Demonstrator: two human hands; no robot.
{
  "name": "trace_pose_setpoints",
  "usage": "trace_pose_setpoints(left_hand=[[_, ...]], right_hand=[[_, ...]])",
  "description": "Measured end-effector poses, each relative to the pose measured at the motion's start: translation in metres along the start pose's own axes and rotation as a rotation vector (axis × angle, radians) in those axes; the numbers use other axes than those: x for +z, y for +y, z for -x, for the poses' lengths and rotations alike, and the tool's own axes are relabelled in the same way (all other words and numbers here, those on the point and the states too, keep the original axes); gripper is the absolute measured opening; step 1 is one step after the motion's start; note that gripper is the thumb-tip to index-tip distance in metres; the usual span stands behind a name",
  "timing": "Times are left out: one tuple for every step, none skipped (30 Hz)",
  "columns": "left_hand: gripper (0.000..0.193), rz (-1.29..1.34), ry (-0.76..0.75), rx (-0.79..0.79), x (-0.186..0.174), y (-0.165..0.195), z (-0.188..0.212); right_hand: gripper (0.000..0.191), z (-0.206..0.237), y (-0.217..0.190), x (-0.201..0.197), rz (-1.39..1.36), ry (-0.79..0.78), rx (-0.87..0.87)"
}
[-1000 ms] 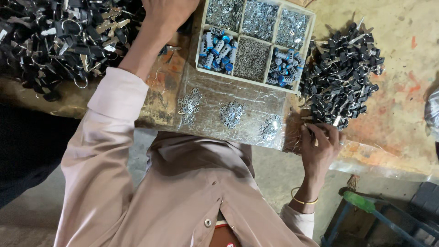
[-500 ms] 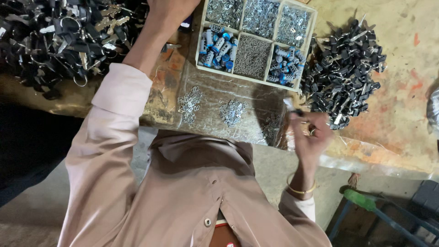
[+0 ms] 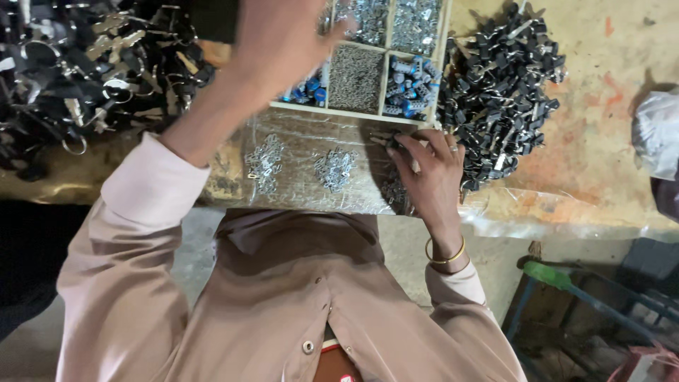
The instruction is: The person assembles lock cylinder cores at a workbench. They pick small blue and silver lock pins and springs from a compartment tray, insert the components by hand into lock bodies one at a time, and place the assembled cores into an orange basin, with piles of padlocks on the table.
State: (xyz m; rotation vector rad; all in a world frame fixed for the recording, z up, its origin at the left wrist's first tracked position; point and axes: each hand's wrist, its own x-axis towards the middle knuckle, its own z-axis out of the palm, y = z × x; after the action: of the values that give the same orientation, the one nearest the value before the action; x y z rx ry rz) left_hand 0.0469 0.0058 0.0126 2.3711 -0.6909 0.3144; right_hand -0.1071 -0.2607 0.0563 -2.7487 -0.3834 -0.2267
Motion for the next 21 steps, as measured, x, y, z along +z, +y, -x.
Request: trace_pose_setpoints(left_hand=[[0.03,0.052,0.03,0.104,0.005,0.018,-0.001],[0.032,0.087,0.004,0.166,0.012,0.035,-0.003],[0.034,0.121,-0.022,0.23,0.019,0.051,-0.004],[0.037,0.111,-0.071,0.226,0.027,0.064,-0.005],[0.04,0.102,-0.121,0.222,0.035,0.076,-0.005],[0.043,0.092,-0.17,0.217,0.044,0.084,-0.005],[0.041,0.036,-0.15,0.22,0.051,0.089,-0.005],[0.038,-0.02,-0.129,0.223,0.059,0.093,-0.004],[0.035,-0.077,-0.108,0.225,0.065,0.095,-0.003],[0.031,-0.093,-0.115,0.22,0.071,0.095,-0.002],[0.028,-0.11,-0.122,0.215,0.075,0.096,-0.002],[0.024,-0.126,-0.129,0.209,0.078,0.096,-0.002],[0.027,-0.11,-0.12,0.207,0.078,0.096,-0.002],[0.031,-0.095,-0.111,0.204,0.076,0.096,-0.003],[0.035,-0.079,-0.101,0.2,0.072,0.097,-0.004],[0.03,0.042,-0.157,0.146,0.064,0.096,-0.005],[0.026,0.162,-0.212,0.091,0.052,0.091,-0.004],[0.021,0.281,-0.267,0.034,0.037,0.086,-0.004],[0.022,0.454,-0.208,-0.009,0.023,0.08,-0.004],[0.026,0.625,-0.148,-0.055,0.008,0.074,-0.004],[0.032,0.795,-0.087,-0.098,-0.007,0.068,-0.003]], right_hand=[[0.019,-0.002,0.001,-0.002,-0.027,-0.011,0.015],[0.017,-0.004,0.003,-0.003,-0.036,0.011,0.019],[0.015,-0.006,0.006,-0.005,-0.046,0.035,0.023],[0.014,-0.008,0.008,-0.006,-0.058,0.057,0.026],[0.014,-0.009,0.011,-0.008,-0.052,0.059,0.02],[0.014,-0.01,0.013,-0.01,-0.047,0.061,0.014],[0.014,-0.011,0.016,-0.012,-0.043,0.064,0.006],[0.013,-0.011,0.018,-0.013,-0.053,0.061,0.014],[0.013,-0.011,0.019,-0.015,-0.063,0.058,0.022],[0.013,-0.011,0.02,-0.016,-0.074,0.055,0.029],[0.013,-0.011,0.021,-0.017,-0.084,0.065,0.031],[0.013,-0.012,0.022,-0.019,-0.094,0.075,0.034],[0.013,-0.013,0.023,-0.02,-0.105,0.082,0.039],[0.014,-0.014,0.023,-0.022,-0.117,0.086,0.053],[0.014,-0.015,0.024,-0.024,-0.128,0.09,0.066],[0.015,-0.018,0.025,-0.025,-0.14,0.095,0.08],[0.015,-0.021,0.026,-0.027,-0.155,0.083,0.078],[0.015,-0.025,0.027,-0.028,-0.171,0.071,0.077],[0.015,-0.03,0.027,-0.028,-0.189,0.06,0.076],[0.015,-0.036,0.028,-0.026,-0.163,0.043,0.008],[0.016,-0.042,0.027,-0.023,-0.135,0.031,-0.06]])
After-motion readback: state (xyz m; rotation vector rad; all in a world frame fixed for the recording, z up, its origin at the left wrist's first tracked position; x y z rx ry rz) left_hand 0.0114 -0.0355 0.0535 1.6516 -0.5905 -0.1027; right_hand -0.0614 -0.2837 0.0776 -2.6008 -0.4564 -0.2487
